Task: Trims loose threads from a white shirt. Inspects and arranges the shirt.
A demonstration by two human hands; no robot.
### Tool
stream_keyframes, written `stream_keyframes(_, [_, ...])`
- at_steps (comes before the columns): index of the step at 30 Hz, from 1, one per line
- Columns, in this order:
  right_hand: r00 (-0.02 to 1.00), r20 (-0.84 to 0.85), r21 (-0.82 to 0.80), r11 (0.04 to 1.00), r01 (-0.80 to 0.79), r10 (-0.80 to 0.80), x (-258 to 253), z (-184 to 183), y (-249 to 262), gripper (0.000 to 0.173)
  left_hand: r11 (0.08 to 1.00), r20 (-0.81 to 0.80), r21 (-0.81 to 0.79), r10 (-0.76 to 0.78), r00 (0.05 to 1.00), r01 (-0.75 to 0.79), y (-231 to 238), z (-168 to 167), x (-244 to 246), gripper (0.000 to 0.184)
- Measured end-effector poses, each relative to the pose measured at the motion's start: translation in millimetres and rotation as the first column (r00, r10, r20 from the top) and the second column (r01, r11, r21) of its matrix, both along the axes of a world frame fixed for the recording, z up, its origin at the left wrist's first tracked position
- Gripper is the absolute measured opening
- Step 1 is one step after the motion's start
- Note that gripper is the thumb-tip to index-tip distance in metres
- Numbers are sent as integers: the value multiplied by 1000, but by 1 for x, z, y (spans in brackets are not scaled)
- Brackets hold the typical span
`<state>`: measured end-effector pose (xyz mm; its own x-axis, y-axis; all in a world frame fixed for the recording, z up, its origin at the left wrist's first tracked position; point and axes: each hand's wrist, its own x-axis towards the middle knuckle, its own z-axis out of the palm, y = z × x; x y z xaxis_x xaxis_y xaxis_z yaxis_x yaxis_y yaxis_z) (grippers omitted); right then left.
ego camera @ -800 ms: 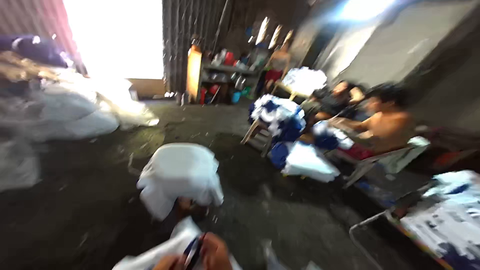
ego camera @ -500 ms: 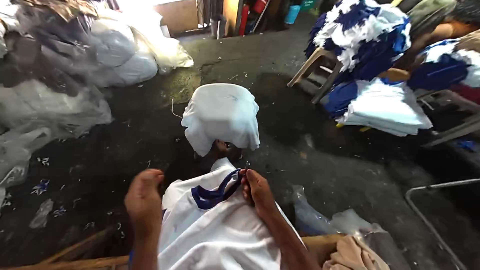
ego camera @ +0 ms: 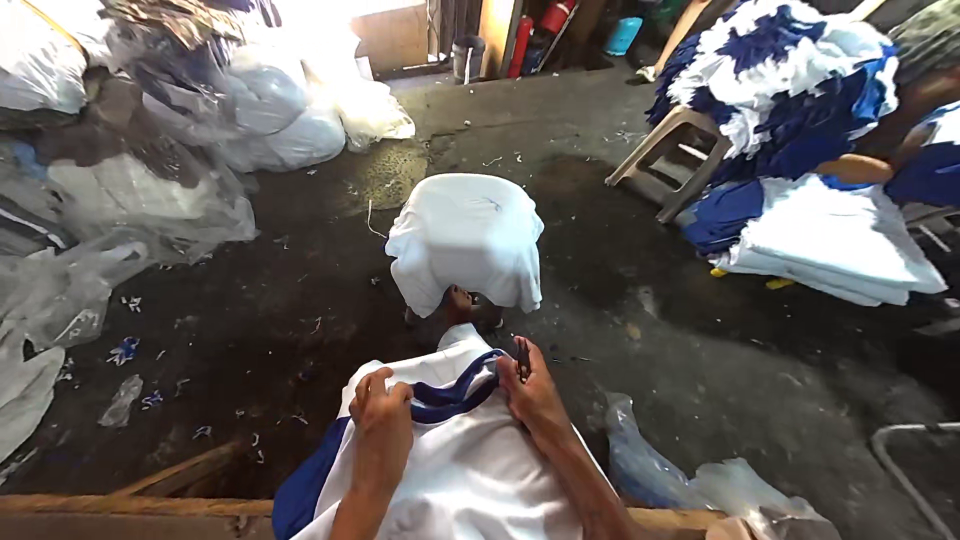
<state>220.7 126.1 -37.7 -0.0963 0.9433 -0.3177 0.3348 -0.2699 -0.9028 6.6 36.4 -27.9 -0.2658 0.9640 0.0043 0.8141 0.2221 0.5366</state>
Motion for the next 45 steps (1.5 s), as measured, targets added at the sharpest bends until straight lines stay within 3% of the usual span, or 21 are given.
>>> stream_keyframes(1, [994,84,-41,997,-61,64,-1,4,5,70,981,-65,194,-8,998,20,-9,-3,-2,14])
stream_keyframes(2, [984,133,-86,990,-110,121,-3,8,10,66,947,-106,317,-20,994,53,-19,-3,-4,16])
stream_keyframes(5, [962,197,-120,978,-169,191,-3,15,11,22,906,-132,410,-59,989,109,-52,-3,-11,20])
stream_keyframes(8, [971,202,1,992,-129,126,7,20,-5,15,959,17,281,23,1000,-27,-64,0,-24,23])
stream_keyframes(10, [987,139,80,993,-92,80,23,18,-20,19,989,99,109,87,991,-98,-53,10,-32,51])
stream_keyframes(12, [993,99,148,985,-84,70,41,19,-34,21,988,161,-146,64,985,-41,-32,20,-35,79])
stream_keyframes(14, [990,112,234,966,-107,83,58,26,-44,20,949,169,-305,-22,985,74,-10,26,-35,67])
stream_keyframes(16, [987,108,306,941,-144,116,72,37,-59,15,981,71,-102,-161,984,168,-16,17,-36,29])
stream_keyframes(17, [983,106,322,930,-179,152,80,42,-67,14,973,1,46,-228,974,228,-28,14,-37,20])
stream_keyframes(19, [960,146,308,911,-273,238,101,46,-86,15,905,-134,203,-352,927,373,-65,20,-42,13])
stream_keyframes(21, [901,238,230,880,-415,363,120,42,-104,19,864,-134,122,-473,871,489,-110,32,-43,14])
stream_keyframes(23, [853,263,151,854,-498,451,129,35,-113,23,846,3,-32,-532,847,531,-141,45,-47,24])
stream_keyframes(26, [880,281,265,850,-455,384,115,32,-96,36,914,154,-60,-388,909,401,-141,64,-53,30])
stream_keyframes(30, [900,343,420,812,-405,271,49,36,-59,30,987,82,115,-119,989,109,-73,59,-37,37])
stream_keyframes(33, [838,397,307,807,-505,374,17,33,-67,23,986,229,-139,-54,972,87,4,36,-15,58])
stream_keyframes(35, [802,432,219,815,-537,413,14,41,-80,24,903,263,-395,-63,963,167,48,15,5,70])
stream_keyframes(37, [824,404,250,819,-517,397,18,40,-84,25,837,267,-476,-156,951,270,78,-2,14,42])
stream_keyframes(39, [851,348,269,827,-493,394,25,34,-82,26,918,230,-313,-177,957,245,85,-11,-5,25])
stream_keyframes(41, [876,319,272,850,-450,361,28,30,-83,27,998,199,-53,-21,980,33,80,-6,-55,23])
stream_keyframes(42, [883,323,269,861,-431,341,28,31,-85,26,993,210,17,112,971,-118,75,5,-86,23])
stream_keyframes(45, [888,337,276,868,-412,314,21,29,-84,25,862,67,30,503,862,-506,40,58,-164,50])
